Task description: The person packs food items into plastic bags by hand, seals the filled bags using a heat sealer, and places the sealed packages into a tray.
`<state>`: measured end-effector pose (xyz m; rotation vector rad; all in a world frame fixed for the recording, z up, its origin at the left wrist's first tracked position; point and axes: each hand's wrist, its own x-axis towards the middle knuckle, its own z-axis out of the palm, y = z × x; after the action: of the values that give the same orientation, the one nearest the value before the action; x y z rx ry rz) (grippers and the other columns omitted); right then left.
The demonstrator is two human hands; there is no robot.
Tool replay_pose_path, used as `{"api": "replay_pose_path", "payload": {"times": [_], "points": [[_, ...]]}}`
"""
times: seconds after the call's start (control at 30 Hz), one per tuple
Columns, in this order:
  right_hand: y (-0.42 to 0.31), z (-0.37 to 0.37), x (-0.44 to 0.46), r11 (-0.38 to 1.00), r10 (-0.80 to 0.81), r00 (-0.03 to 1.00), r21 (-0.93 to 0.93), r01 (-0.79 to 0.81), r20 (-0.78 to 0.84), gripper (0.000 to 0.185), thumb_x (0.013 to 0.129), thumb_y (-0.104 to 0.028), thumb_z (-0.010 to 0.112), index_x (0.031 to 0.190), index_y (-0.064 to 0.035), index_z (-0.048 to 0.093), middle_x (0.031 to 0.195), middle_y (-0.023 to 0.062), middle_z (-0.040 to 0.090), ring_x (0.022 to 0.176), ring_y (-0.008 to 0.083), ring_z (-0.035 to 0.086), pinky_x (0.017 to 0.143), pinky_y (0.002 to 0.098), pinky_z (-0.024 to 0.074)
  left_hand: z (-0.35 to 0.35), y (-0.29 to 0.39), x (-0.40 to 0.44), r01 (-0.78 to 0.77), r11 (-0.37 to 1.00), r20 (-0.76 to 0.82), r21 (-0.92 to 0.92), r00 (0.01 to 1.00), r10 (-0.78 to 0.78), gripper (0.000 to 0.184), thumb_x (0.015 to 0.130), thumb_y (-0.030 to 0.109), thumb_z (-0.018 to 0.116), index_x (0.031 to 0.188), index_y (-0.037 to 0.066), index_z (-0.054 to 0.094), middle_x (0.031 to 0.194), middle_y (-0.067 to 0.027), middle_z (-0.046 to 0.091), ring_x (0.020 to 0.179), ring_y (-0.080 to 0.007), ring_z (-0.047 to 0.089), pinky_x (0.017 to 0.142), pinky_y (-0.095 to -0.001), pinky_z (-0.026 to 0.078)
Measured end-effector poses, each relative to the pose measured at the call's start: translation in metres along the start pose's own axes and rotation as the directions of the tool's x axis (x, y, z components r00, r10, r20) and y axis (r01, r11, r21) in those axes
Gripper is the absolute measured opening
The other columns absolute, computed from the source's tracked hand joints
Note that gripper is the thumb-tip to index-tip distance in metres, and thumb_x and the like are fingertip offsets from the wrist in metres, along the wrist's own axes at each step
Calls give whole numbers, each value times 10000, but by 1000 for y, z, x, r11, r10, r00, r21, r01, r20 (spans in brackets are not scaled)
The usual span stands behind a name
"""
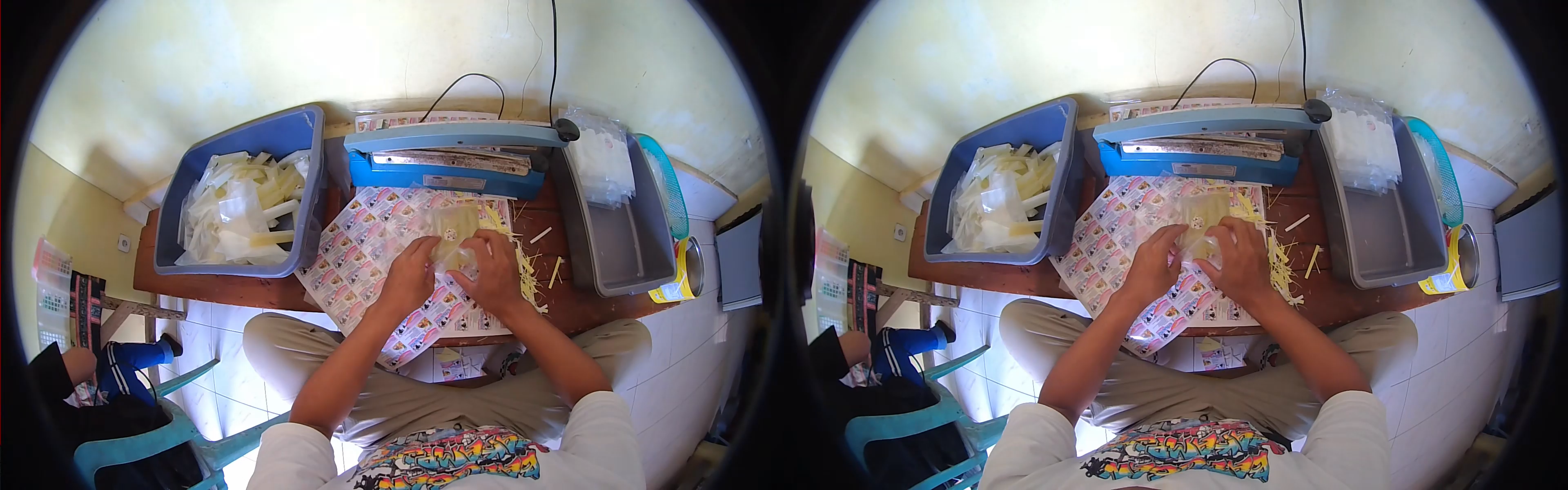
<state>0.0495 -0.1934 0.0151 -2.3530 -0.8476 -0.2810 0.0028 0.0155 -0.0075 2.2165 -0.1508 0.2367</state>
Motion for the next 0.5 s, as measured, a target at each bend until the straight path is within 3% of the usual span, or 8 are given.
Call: {"api": "replay_pose_path", "payload": {"times": [0.17, 0.23, 0.37, 0.5], "points": [[14, 4, 7, 998, -16, 999, -67, 13, -48, 786, 745, -224, 942, 1464, -145, 635, 1439, 126, 642, 1340, 357, 580, 1108, 516, 481, 2, -2, -1, -21, 999, 19, 43, 1000, 20, 675, 805, -142, 718, 1449, 17, 594, 1333, -224, 672, 981, -365, 737, 888, -434, 618], [21, 7, 7, 996, -46, 997, -71, 50, 61, 916, 740, -217, 939, 1576, -180, 566, 1483, 125, 617, 1328, 360, 585, 1105, 512, 486, 2, 0, -2, -39, 998, 10, 51, 999, 38, 684, 802, -144, 718, 1453, 19, 591, 1326, -223, 673, 987, -369, 736, 896, -438, 617], [13, 2, 11, 999, -6, 995, -50, 11, 101, 865, 770, -230, 915, 1569, -191, 585, 1498, 128, 588, 1349, 368, 560, 1104, 520, 485, -1, 1, -2, -33, 997, 28, 67, 999, 32, 688, 800, -141, 722, 1455, 19, 589, 1325, -223, 673, 991, -370, 737, 898, -443, 619], [10, 2, 10, 985, -58, 987, -152, 81, 150, 793, 817, -270, 871, 1559, -192, 603, 1499, 143, 546, 1376, 389, 513, 1095, 540, 484, -2, 2, -2, -31, 996, 34, 85, 999, 28, 674, 812, -106, 730, 1459, 30, 595, 1369, -223, 669, 1086, -394, 710, 973, -462, 597]]}}
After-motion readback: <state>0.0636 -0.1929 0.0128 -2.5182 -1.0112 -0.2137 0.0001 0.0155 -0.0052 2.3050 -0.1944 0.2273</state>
